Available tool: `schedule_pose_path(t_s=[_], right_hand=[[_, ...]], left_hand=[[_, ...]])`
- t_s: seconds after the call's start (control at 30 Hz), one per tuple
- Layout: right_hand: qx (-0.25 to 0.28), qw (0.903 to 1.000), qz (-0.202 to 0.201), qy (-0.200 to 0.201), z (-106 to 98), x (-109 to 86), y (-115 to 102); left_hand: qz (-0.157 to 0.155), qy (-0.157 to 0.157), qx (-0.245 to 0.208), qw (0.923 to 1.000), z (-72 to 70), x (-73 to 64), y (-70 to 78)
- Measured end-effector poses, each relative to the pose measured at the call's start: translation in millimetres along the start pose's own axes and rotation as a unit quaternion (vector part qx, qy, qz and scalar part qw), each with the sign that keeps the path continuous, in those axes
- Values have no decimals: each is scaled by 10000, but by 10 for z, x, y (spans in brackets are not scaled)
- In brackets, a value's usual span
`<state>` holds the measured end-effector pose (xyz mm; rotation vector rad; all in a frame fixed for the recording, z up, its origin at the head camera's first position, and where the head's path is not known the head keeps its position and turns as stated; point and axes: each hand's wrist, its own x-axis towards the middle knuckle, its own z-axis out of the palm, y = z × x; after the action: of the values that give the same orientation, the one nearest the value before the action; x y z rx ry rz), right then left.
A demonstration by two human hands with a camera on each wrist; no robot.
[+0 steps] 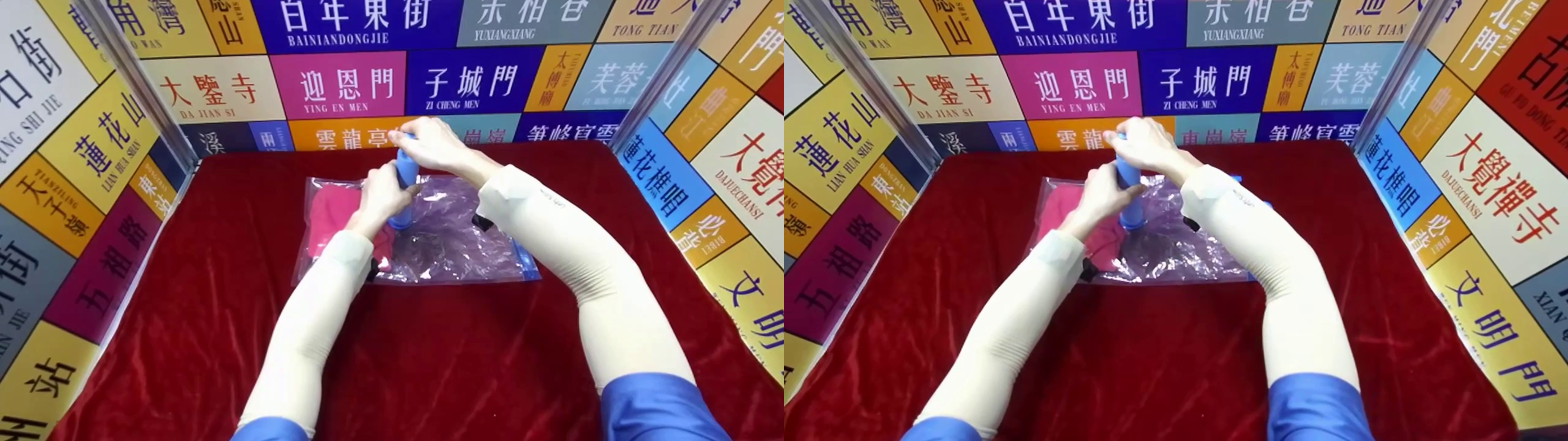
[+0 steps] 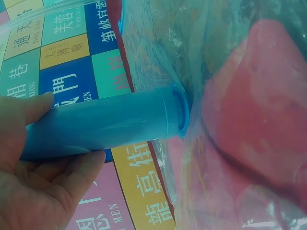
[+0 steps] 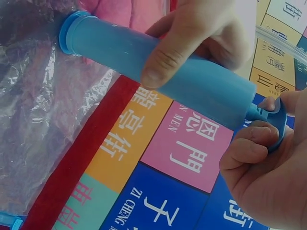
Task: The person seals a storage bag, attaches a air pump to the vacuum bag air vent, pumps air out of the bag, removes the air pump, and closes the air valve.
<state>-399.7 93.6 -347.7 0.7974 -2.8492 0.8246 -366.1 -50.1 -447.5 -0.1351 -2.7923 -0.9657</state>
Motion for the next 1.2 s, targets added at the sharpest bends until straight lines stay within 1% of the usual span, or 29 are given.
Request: schedule_pose_path(t_s=[0.3, 0.4, 0.6, 0.83, 1.07, 1.2], right_hand=[[185, 9997, 123, 52, 31, -16, 0], [137, 9998, 129, 96, 46, -14, 8], [127, 9993, 101, 326, 6, -7, 12], [199, 9979, 51, 614, -210, 0, -48], [303, 9959, 214, 826, -501, 5, -216], [357, 9934, 117, 1088, -656, 17, -311]], left_hand=[[30, 23, -47, 10000, -7, 1, -10], [20, 12, -27, 10000, -10, 1, -10], [10, -4, -17, 10000, -1, 2, -4], [6, -14, 14, 10000, 16, -5, 18], [91, -1, 82, 9999, 5, -31, 43], [48, -19, 85, 10000, -4, -26, 42]])
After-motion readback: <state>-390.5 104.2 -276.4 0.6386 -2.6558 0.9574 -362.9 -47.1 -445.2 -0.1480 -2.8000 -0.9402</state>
